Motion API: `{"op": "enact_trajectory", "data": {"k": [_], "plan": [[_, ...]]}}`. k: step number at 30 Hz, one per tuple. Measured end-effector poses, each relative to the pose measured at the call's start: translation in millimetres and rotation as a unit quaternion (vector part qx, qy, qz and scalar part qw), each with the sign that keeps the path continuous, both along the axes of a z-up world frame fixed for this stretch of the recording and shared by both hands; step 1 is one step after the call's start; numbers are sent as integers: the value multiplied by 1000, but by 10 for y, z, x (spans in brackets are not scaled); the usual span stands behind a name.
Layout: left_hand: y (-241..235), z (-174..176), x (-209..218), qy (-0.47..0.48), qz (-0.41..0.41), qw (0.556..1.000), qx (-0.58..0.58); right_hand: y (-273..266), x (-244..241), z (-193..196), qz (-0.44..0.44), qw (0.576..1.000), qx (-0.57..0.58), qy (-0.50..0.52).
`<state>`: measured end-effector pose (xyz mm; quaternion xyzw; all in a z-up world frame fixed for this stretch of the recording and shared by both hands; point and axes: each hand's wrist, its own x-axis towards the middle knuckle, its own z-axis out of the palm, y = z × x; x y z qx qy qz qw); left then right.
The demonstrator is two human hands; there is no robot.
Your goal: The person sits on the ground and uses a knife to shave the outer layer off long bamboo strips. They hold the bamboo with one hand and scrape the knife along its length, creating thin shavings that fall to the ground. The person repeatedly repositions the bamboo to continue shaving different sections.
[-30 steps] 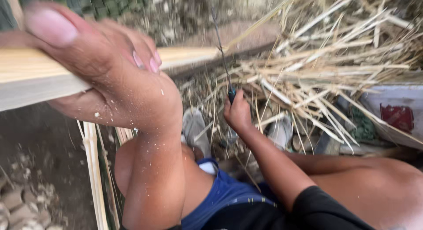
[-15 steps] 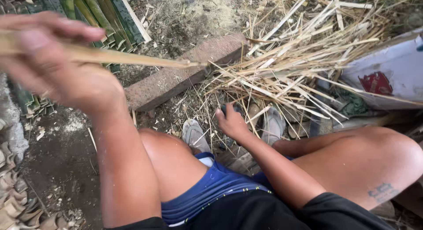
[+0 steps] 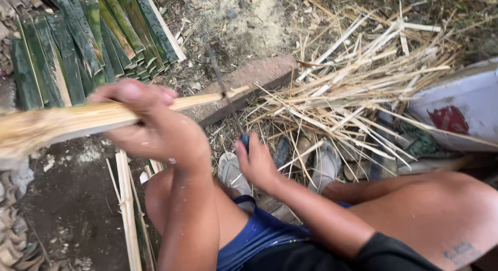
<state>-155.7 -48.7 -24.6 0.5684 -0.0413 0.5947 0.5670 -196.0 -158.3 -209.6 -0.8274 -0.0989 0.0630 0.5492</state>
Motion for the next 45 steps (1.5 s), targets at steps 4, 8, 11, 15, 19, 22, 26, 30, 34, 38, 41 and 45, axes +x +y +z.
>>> {"op": "enact_trajectory", "data": {"k": [4, 8, 11, 15, 19, 22, 26, 30, 34, 38, 41, 45], "plan": [[-3, -353, -31, 31, 11, 999, -4, 30, -195, -751, -10, 1000, -8, -16], [79, -444, -13, 12, 22, 999, -42, 16, 513, -1776, -63, 983, -135, 110], [237, -346, 49, 16, -2, 999, -49, -66, 882, -2108, -71, 979, -185, 54], [458, -307, 20, -17, -174, 983, -54, -215, 412, -1559, -42, 979, -152, 130], [460, -475, -78, -26, -292, 955, -51, -240, -222, -790, 37, 999, -30, 7], [388, -530, -91, -17, -268, 962, -43, -103, -74, -790, 38, 997, -36, -53], [598, -479, -48, -41, -181, 981, -62, 197, 502, -1316, -13, 997, -52, -53], [811, -547, -139, -23, -221, 967, -128, 87, 269, -1548, 9, 997, -64, -28], [871, -605, 76, -42, -199, 976, -78, -51, 406, -1529, 56, 985, -27, -160], [879, -639, -41, -37, -204, 976, -67, -219, 501, -2019, -32, 986, -163, 21], [981, -468, -36, -21, -173, 977, -123, -331, 963, -2404, -32, 973, -226, 26], [917, -396, -199, -4, -188, 978, -94, -689, 776, -2656, -36, 965, -251, 70]]}}
